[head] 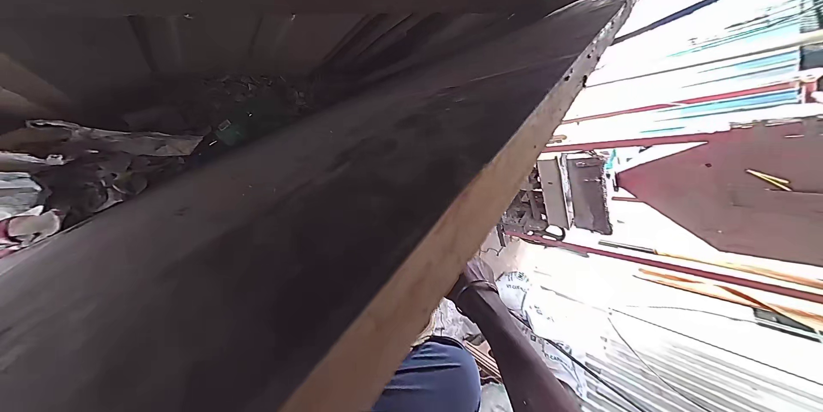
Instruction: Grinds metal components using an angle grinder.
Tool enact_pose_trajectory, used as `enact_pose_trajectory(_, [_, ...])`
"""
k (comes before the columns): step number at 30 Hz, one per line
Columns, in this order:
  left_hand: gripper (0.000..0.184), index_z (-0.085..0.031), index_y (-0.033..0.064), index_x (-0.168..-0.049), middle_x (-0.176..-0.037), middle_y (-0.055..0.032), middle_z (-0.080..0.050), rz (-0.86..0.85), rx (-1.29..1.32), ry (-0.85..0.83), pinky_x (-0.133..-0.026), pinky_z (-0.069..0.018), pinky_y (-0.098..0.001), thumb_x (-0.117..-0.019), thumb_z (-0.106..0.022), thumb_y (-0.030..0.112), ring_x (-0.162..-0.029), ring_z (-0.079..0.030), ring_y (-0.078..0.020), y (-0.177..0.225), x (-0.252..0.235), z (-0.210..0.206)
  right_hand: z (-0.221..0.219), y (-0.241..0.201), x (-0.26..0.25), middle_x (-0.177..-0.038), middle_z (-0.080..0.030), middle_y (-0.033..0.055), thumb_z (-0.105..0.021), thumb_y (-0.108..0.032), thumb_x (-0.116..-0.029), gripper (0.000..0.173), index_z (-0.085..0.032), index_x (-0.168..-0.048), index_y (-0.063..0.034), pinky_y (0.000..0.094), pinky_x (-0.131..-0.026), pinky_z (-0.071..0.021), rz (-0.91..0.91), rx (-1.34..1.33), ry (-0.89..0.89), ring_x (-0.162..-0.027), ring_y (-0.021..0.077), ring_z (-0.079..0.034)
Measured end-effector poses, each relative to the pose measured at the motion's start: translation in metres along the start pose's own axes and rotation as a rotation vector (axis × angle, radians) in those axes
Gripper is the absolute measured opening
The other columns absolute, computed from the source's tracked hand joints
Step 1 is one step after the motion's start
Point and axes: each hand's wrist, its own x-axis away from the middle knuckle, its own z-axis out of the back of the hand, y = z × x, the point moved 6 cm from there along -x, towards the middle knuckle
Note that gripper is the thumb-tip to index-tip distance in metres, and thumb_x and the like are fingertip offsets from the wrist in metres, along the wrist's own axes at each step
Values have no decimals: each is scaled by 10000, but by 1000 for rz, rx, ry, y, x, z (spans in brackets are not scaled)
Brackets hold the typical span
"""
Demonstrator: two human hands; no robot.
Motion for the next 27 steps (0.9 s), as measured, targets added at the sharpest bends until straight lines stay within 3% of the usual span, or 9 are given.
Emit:
enact_pose_trajectory(2, [301,-562,-28,-1261,-1126,-176,-610,-2,15,6,-852,-487,-411,-1021,-547,153,-964,-579,-230,1,0,1,5,-2,4,-1326,-671,185,-660,-460,-950,598,-554,-1424,-111,602,-995,-492,-1,-29,1,-1232,366,-648])
enact_pose_trajectory(3, [308,-564,-24,-1261,-1130,-178,-614,6,8,8,-852,-491,-418,-1013,-557,160,-969,-584,-236,-1,0,2,-3,1,-4,-1302,-685,177,-699,-461,-911,619,-567,-1410,-120,606,-976,-502,2,-33,36,-1206,367,-662])
enact_pose_trajectory(5, [277,-569,0,-1227,-1094,-157,-614,33,-16,-5,-827,-498,-416,-1025,-546,189,-945,-586,-226,-3,0,3,-26,9,-27,-1253,-705,173,-802,-395,-731,756,-565,-1396,-124,633,-920,-523,19,-30,104,-1148,384,-682])
enact_pose_trajectory(11, [253,-568,-18,-1231,-1067,-150,-617,-13,-52,-47,-811,-504,-378,-1048,-490,139,-913,-594,-201,-2,2,2,-37,12,-35,-1277,-690,186,-836,-393,-711,831,-531,-1431,-113,644,-929,-514,18,-27,90,-1165,404,-668])
enact_pose_trajectory(14, [235,-561,13,-1214,-1052,-121,-599,-21,-30,-47,-797,-500,-361,-1062,-469,166,-903,-583,-183,2,0,-2,-30,10,-43,-1227,-710,178,-836,-417,-679,794,-581,-1376,-134,651,-899,-525,33,-19,145,-1121,399,-688])
enact_pose_trajectory(19, [283,-596,-13,-1218,-1110,-164,-631,8,-75,-32,-850,-507,-417,-1050,-545,209,-964,-604,-229,-8,6,-4,-27,25,-20,-1219,-717,162,-807,-403,-739,774,-537,-1423,-161,629,-906,-526,37,-47,135,-1111,384,-694])
enact_pose_trajectory(23, [404,-524,-30,-1322,-1197,-194,-624,-19,-220,-220,-906,-519,-428,-1001,-618,197,-1049,-616,-250,-31,22,-19,-46,63,16,-1068,-763,142,-810,-444,-774,736,-557,-1423,-205,616,-802,-565,-81,-122,284,-975,380,-737])
enact_pose_trajectory(27, [440,-520,-19,-1315,-1144,-175,-638,24,-291,-351,-872,-543,-418,-957,-688,173,-1008,-640,-236,-64,33,-25,-75,91,53,-1004,-766,208,-914,-386,-670,876,-581,-1432,-112,673,-727,-555,-87,-249,503,-878,456,-739])
